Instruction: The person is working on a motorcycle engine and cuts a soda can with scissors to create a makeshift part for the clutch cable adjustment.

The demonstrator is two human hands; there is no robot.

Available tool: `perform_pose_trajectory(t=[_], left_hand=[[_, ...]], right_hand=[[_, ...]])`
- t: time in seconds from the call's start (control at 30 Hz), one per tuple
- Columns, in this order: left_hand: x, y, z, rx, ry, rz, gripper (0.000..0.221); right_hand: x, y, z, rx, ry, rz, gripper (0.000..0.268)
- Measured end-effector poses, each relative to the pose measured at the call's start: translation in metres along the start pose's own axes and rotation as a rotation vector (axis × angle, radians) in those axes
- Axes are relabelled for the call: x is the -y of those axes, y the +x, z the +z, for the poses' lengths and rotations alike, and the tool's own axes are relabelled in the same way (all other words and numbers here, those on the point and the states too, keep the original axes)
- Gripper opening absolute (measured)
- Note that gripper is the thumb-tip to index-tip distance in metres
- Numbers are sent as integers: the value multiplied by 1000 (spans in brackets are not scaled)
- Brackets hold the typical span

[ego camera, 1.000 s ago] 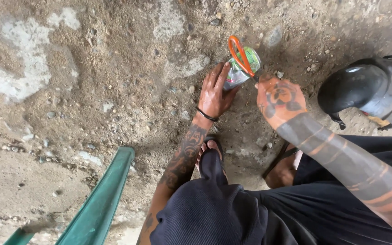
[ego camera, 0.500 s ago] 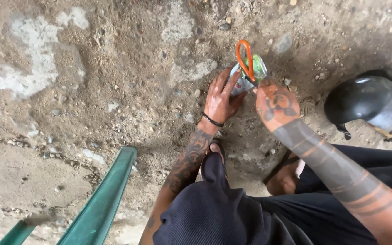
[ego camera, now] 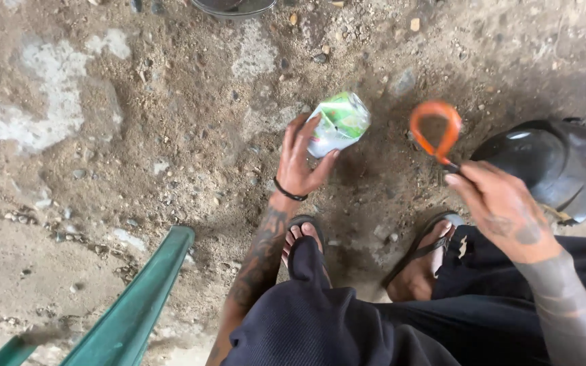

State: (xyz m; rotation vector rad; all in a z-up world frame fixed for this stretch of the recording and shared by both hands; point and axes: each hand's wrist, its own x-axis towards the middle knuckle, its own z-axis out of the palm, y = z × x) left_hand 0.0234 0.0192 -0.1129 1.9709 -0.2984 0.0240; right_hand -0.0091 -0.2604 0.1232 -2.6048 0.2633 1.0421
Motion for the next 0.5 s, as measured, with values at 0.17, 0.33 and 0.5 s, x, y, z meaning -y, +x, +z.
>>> perform_pose_trajectory(t=[0.17,0.33,0.5], left_hand=[[-62,27,-59,-178,-184,144,63],[-98,44,-95,-290,-310,253,66],[-124,46,-118,-376,-424,398,76]], right_hand=[[-72,19,61,-467,53,-507,37],[-97,89,118,-600,-314,-713,46],[-109,143,167,-715,-457,-900,47]])
